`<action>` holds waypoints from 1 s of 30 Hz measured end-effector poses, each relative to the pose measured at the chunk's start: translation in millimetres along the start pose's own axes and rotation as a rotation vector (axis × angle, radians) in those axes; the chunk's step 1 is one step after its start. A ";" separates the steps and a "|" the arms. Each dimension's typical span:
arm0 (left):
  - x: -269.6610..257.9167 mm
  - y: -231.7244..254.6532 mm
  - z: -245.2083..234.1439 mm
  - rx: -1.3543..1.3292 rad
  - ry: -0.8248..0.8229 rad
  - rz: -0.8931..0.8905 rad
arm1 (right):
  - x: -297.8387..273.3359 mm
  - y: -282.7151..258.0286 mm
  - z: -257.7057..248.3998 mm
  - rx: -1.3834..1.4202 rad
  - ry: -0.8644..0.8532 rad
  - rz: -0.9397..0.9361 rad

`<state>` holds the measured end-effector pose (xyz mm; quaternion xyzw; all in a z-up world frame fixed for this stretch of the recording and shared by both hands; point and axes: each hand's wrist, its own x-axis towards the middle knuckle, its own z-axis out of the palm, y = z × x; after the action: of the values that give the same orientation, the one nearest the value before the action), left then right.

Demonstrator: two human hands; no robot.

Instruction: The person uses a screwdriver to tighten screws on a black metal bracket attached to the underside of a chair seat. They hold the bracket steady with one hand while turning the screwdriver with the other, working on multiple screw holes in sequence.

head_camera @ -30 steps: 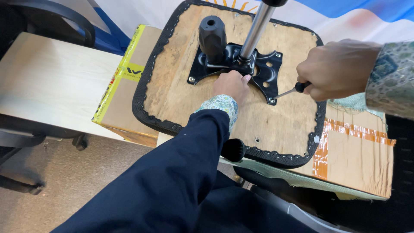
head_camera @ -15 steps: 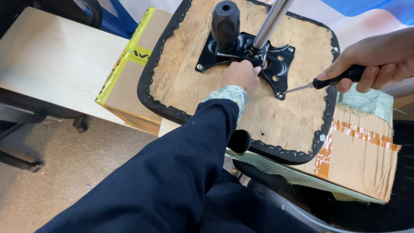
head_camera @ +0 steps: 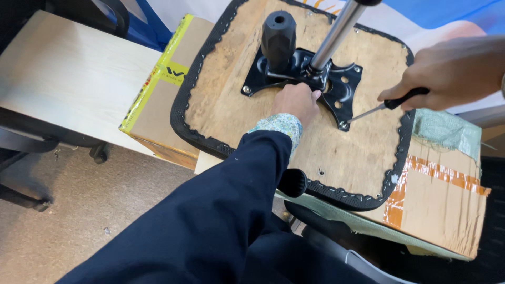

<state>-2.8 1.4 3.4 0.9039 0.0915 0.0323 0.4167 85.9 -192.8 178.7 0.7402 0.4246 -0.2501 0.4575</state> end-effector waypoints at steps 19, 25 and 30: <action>1.3 2.3 -0.1 0.027 -0.051 -0.031 | -36.5 -37.2 -24.0 0.300 0.331 0.311; 2.8 2.5 -2.3 0.040 -0.050 -0.019 | -50.5 -63.5 -47.0 0.209 0.459 0.092; 3.3 2.2 -5.2 0.026 -0.081 -0.041 | -64.4 -70.2 -32.5 0.641 0.889 0.189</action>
<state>0.0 4.6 8.4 0.9076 0.0934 -0.0142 0.4090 -7.9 -174.2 209.8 0.9114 0.4113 0.0117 0.0065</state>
